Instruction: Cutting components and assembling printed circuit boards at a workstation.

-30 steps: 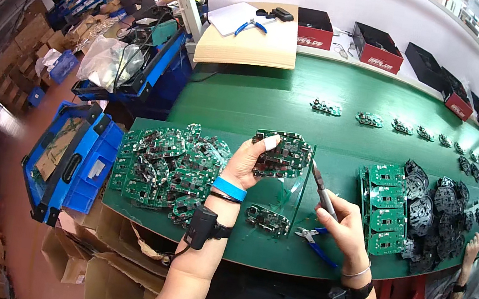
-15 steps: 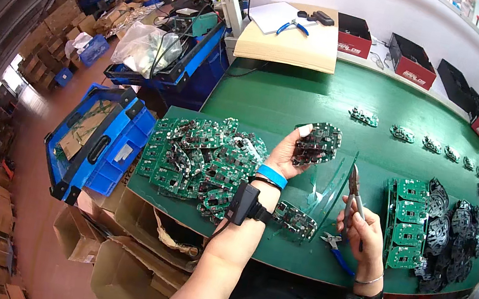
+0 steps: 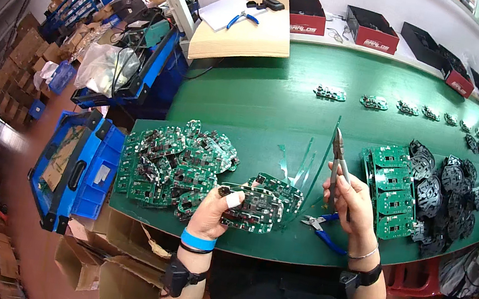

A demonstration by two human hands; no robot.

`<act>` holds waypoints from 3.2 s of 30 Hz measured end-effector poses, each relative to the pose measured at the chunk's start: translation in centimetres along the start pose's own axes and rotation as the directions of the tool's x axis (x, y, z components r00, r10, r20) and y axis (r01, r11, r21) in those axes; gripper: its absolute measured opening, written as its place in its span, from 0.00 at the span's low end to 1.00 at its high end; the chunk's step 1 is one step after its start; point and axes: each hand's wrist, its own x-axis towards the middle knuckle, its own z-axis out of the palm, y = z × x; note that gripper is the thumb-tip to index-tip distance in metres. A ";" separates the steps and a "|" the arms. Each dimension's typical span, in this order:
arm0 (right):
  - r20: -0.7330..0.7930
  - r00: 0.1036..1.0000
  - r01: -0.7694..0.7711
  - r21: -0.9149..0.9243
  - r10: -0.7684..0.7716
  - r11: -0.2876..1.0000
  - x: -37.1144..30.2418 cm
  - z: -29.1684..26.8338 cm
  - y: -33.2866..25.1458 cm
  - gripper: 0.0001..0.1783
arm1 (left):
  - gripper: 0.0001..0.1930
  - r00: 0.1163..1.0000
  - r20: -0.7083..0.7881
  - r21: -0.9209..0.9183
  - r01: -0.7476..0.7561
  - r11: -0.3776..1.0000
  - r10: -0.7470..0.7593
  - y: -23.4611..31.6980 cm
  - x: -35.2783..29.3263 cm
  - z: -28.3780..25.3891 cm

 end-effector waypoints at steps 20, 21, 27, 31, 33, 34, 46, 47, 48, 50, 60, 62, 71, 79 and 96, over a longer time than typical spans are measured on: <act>0.144 0.975 -0.108 -0.370 0.172 0.923 -4.6 3.2 0.0 0.23 | 0.14 0.965 -0.112 -0.333 -0.260 0.906 0.235 -3.2 0.3 -1.2; 0.144 0.974 -0.110 -0.369 0.174 0.923 -4.4 3.0 -0.1 0.23 | 0.14 0.965 -0.114 -0.333 -0.259 0.906 0.234 -3.2 0.2 -1.6; 0.217 0.953 -0.108 -0.418 0.214 0.902 -4.2 2.1 -1.3 0.24 | 0.12 0.991 -0.057 -0.266 -0.129 0.955 0.118 -1.6 -0.1 -1.5; 0.222 0.953 -0.102 -0.410 0.207 0.906 -4.2 1.7 -1.5 0.25 | 0.13 0.975 0.013 -0.022 -0.220 0.975 0.220 -1.2 -0.7 -0.2; 0.210 0.951 -0.118 -0.429 0.226 0.896 -4.3 1.5 -1.8 0.25 | 0.14 0.976 0.021 0.074 -0.218 0.973 0.217 -1.5 -0.9 0.2; 0.202 0.948 -0.133 -0.448 0.245 0.884 -4.4 1.4 -1.9 0.25 | 0.13 0.976 0.028 0.054 -0.218 0.974 0.217 -1.5 -0.9 0.3; 0.251 0.937 -0.123 -0.415 0.243 0.901 -4.6 1.8 -1.3 0.25 | 0.19 0.902 -0.042 0.025 -0.430 0.903 0.431 -3.5 -0.7 1.1; 0.265 0.934 -0.110 -0.424 0.239 0.899 -4.6 1.7 -1.1 0.25 | 0.19 0.902 -0.044 0.025 -0.430 0.903 0.430 -3.7 -0.6 0.7; 0.268 0.933 -0.111 -0.424 0.241 0.899 -4.5 1.4 -0.8 0.25 | 0.19 0.941 -0.086 -0.131 -0.335 0.933 0.326 -3.9 -0.4 0.2; 0.419 0.854 -0.276 -0.135 0.307 0.952 -4.3 0.8 0.0 0.26 | 0.20 0.992 -0.061 -0.431 -0.123 0.894 0.107 -3.8 -0.3 -0.3; 0.404 0.513 -0.798 -0.100 0.757 0.594 -3.9 1.3 0.9 0.29 | 0.26 0.916 -0.176 -0.211 -0.394 0.895 0.362 1.0 -3.1 -3.2; 0.264 0.477 -0.667 -0.514 0.839 0.540 -4.0 2.1 0.6 0.24 | 0.26 0.922 -0.167 -0.235 -0.382 0.894 0.350 1.5 -3.2 -3.9; 0.548 0.790 0.594 -0.796 0.275 -0.118 -3.9 6.7 2.9 0.31 | 0.13 0.956 -0.110 -0.268 -0.294 0.918 0.274 1.6 -0.5 -1.8; 0.337 0.884 0.465 -0.559 -0.324 0.687 3.9 9.1 -4.6 0.22 | 0.14 0.953 0.059 -0.055 -0.293 0.955 0.296 5.0 1.7 3.2; -0.090 0.911 -0.019 -0.984 -0.402 0.178 27.8 5.7 -2.4 0.10 | 0.12 0.938 -0.242 0.418 -0.130 0.899 0.249 14.2 22.3 -5.4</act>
